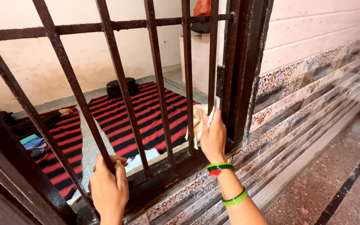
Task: The person cleans metal window bars by wiping the vertical rods and horizontal frame with a white cloth.
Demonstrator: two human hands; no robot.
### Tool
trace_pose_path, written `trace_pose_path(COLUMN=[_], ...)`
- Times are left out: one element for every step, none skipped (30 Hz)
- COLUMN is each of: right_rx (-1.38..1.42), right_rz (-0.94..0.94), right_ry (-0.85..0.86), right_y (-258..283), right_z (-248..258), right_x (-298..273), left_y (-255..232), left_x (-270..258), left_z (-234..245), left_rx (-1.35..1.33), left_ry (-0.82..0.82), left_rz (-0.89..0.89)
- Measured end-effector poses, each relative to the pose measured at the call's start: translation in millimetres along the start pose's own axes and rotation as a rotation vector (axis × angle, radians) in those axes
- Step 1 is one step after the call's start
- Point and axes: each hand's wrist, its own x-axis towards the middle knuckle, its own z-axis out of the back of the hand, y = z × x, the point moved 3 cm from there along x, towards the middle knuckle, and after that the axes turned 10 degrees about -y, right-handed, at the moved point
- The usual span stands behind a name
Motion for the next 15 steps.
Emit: trace_pose_path(right_rx=[-0.015, -0.042, -0.07, -0.096, -0.123, -0.146, -0.17, -0.193, -0.217, -0.238, -0.184, -0.131, -0.077, -0.194, -0.31], right_rz=[-0.003, 0.027, 0.056, 0.086, 0.096, 0.109, 0.122, 0.127, 0.132, 0.134, 0.042, -0.057, -0.156, -0.091, -0.027], right_ry=[0.0, -0.003, -0.007, -0.008, -0.009, -0.01, -0.011, -0.005, 0.001, 0.006, 0.058, 0.104, 0.15, 0.131, 0.111], right_y=[-3, -5, -7, -10, -14, -17, -20, -23, -26, -27, -31, -35, -37, -33, -28], right_z=[2, 4, 5, 6, 7, 6, 6, 6, 7, 8, 13, 21, 30, 46, 63], right_x=[-6, -12, -18, -24, -30, -34, -39, -44, -49, -54, -57, -59, -60, -58, -57], left_y=[0, 0, 0, -1, -1, -1, -2, -3, -4, -4, -5, -6, -5, -5, -4], left_x=[0, 0, 0, -1, -2, -1, -2, -1, -1, -2, -3, -3, -2, -2, -1], left_z=[0, 0, 0, 1, 2, 2, 3, 3, 4, 5, 5, 5, 6, 6, 6], left_rx=[-0.002, -0.004, -0.005, -0.013, -0.021, -0.029, -0.051, -0.071, -0.091, -0.089, -0.088, -0.086, -0.08, -0.08, -0.081], left_ry=[0.0, 0.003, 0.006, 0.006, 0.006, 0.002, 0.0, -0.003, -0.006, -0.012, -0.019, -0.019, 0.0, 0.007, 0.015], left_rz=[-0.001, -0.002, -0.002, 0.001, 0.003, 0.005, -0.004, -0.013, -0.022, -0.032, -0.043, -0.06, -0.049, -0.032, -0.015])
